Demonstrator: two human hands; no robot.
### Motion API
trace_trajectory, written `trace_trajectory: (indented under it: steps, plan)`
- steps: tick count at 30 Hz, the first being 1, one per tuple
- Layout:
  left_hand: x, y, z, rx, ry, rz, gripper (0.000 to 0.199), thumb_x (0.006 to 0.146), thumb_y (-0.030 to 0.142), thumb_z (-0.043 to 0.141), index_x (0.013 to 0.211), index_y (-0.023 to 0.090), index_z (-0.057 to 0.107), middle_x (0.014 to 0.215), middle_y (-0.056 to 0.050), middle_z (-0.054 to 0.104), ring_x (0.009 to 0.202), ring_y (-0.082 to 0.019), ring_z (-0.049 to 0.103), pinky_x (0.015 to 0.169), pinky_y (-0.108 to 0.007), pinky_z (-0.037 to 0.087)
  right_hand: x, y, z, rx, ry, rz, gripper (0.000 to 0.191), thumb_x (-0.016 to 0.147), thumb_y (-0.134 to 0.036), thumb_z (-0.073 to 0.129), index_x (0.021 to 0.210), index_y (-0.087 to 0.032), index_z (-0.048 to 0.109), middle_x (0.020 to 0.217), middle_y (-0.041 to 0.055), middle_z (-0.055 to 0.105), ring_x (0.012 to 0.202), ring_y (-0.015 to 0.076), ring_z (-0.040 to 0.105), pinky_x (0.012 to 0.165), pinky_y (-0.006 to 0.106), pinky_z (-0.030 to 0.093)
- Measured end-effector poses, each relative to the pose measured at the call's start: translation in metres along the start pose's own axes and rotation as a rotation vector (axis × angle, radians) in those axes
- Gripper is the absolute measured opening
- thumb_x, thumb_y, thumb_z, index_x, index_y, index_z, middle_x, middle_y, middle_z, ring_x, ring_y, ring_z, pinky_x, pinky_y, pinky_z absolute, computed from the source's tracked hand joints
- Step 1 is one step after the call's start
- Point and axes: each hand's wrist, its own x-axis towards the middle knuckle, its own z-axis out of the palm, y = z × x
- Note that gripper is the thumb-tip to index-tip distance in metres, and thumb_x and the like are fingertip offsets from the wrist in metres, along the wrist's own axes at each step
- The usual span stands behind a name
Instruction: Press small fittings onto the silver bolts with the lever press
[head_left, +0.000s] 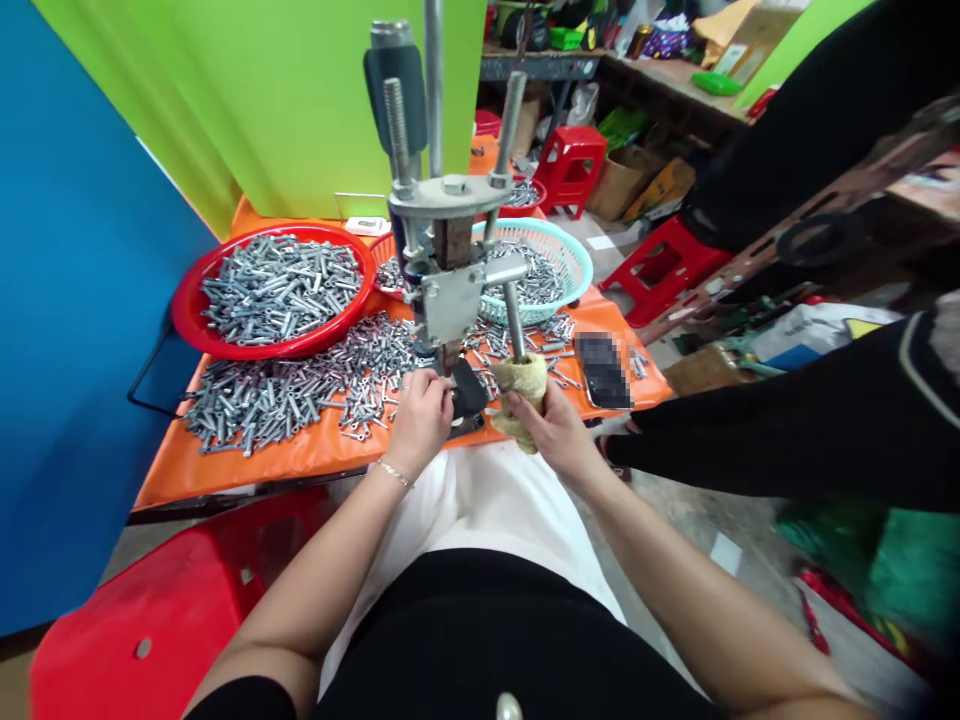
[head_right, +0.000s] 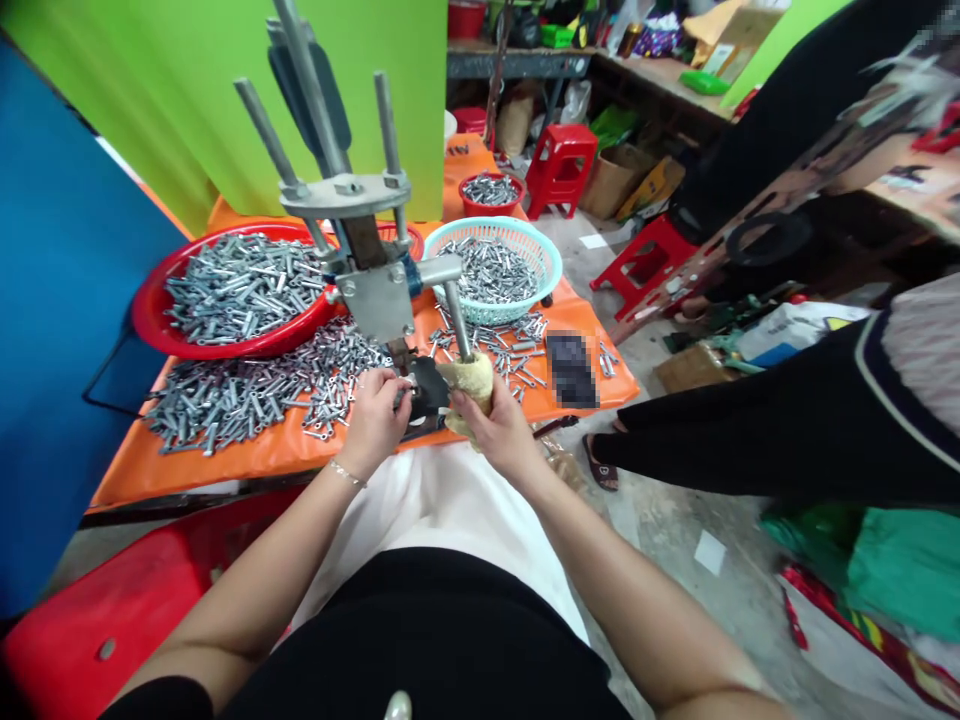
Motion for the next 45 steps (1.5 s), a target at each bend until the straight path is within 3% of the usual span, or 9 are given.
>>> trace_trajectory:
  steps: [9, 17, 20, 25, 29, 34, 38, 41, 45]
  plan:
    - [0.010, -0.004, 0.002, 0.081, -0.026, 0.124, 0.014, 0.095, 0.011, 0.053, 0.094, 0.017, 0.066, 0.102, -0.013, 0.058, 0.099, -0.028, 0.053, 0.089, -0.044, 0.051, 0.001, -0.002, 0.002, 0.089, -0.021, -0.007, 0.054, 0.081, -0.057, 0.072, 0.115, -0.018, 0.056, 0.097, 0.0036, 0.061, 0.077, 0.0123, 0.054, 0.068, 0.026, 0.050]
    - [-0.001, -0.014, 0.021, -0.037, 0.141, 0.075, 0.017, 0.097, 0.016, 0.054, 0.110, 0.019, 0.064, 0.105, -0.011, 0.059, 0.100, -0.025, 0.057, 0.093, -0.041, 0.050, -0.001, -0.003, 0.001, 0.070, -0.020, 0.006, 0.053, 0.082, -0.055, 0.072, 0.116, -0.019, 0.056, 0.099, 0.0039, 0.062, 0.079, 0.0127, 0.055, 0.069, 0.025, 0.050]
    - [0.001, -0.010, 0.024, -0.036, 0.102, -0.004, 0.028, 0.090, 0.015, 0.061, 0.117, 0.016, 0.059, 0.114, -0.015, 0.060, 0.110, -0.029, 0.055, 0.099, -0.046, 0.047, -0.001, -0.004, 0.001, 0.074, -0.023, -0.004, 0.053, 0.082, -0.055, 0.072, 0.118, -0.019, 0.056, 0.102, 0.0045, 0.063, 0.081, 0.0134, 0.057, 0.071, 0.025, 0.051]
    - [0.012, -0.011, 0.020, -0.067, -0.021, -0.146, 0.026, 0.078, 0.012, 0.062, 0.103, 0.018, 0.060, 0.096, -0.009, 0.062, 0.097, -0.029, 0.055, 0.091, -0.044, 0.048, -0.002, -0.003, 0.002, 0.081, -0.025, -0.011, 0.055, 0.083, -0.055, 0.073, 0.121, -0.019, 0.057, 0.106, 0.0054, 0.064, 0.082, 0.0129, 0.057, 0.072, 0.024, 0.051]
    - [0.019, -0.013, 0.014, -0.052, -0.108, -0.101, 0.026, 0.075, 0.008, 0.058, 0.099, 0.018, 0.060, 0.097, -0.009, 0.061, 0.099, -0.028, 0.054, 0.094, -0.043, 0.047, -0.001, -0.003, 0.002, 0.046, -0.008, 0.006, 0.058, 0.081, -0.057, 0.075, 0.121, -0.019, 0.058, 0.102, 0.0044, 0.064, 0.081, 0.0130, 0.057, 0.072, 0.025, 0.053]
    - [0.018, -0.007, 0.015, 0.011, -0.094, -0.077, 0.027, 0.078, 0.007, 0.056, 0.102, 0.018, 0.061, 0.099, -0.011, 0.060, 0.102, -0.029, 0.053, 0.095, -0.044, 0.047, -0.001, -0.002, 0.002, 0.026, 0.018, 0.017, 0.060, 0.079, -0.060, 0.076, 0.119, -0.019, 0.059, 0.095, 0.0029, 0.062, 0.079, 0.0127, 0.055, 0.069, 0.024, 0.052]
    - [0.012, -0.019, -0.010, 0.009, -0.030, -0.121, 0.033, 0.085, 0.017, 0.061, 0.119, 0.018, 0.059, 0.116, -0.013, 0.060, 0.111, -0.028, 0.054, 0.101, -0.044, 0.047, -0.004, -0.003, 0.000, 0.014, 0.003, 0.016, 0.057, 0.082, -0.059, 0.075, 0.120, -0.020, 0.059, 0.098, 0.0035, 0.063, 0.080, 0.0126, 0.056, 0.069, 0.024, 0.051]
    - [0.005, -0.048, -0.044, 0.220, 0.000, -0.350, 0.021, 0.090, 0.030, 0.062, 0.106, 0.017, 0.065, 0.110, -0.014, 0.062, 0.112, -0.032, 0.055, 0.103, -0.048, 0.045, -0.005, -0.002, -0.001, 0.025, -0.014, 0.020, 0.058, 0.082, -0.060, 0.075, 0.121, -0.021, 0.059, 0.101, 0.0036, 0.063, 0.081, 0.0129, 0.056, 0.071, 0.025, 0.053]
    - [-0.001, -0.082, -0.064, 0.461, -0.191, -0.576, 0.020, 0.086, 0.038, 0.066, 0.083, 0.019, 0.068, 0.105, -0.017, 0.062, 0.114, -0.040, 0.054, 0.098, -0.052, 0.046, -0.002, 0.001, 0.002, 0.051, 0.032, 0.050, 0.062, 0.077, -0.063, 0.078, 0.116, -0.020, 0.058, 0.095, 0.0028, 0.061, 0.077, 0.0123, 0.055, 0.067, 0.025, 0.052]
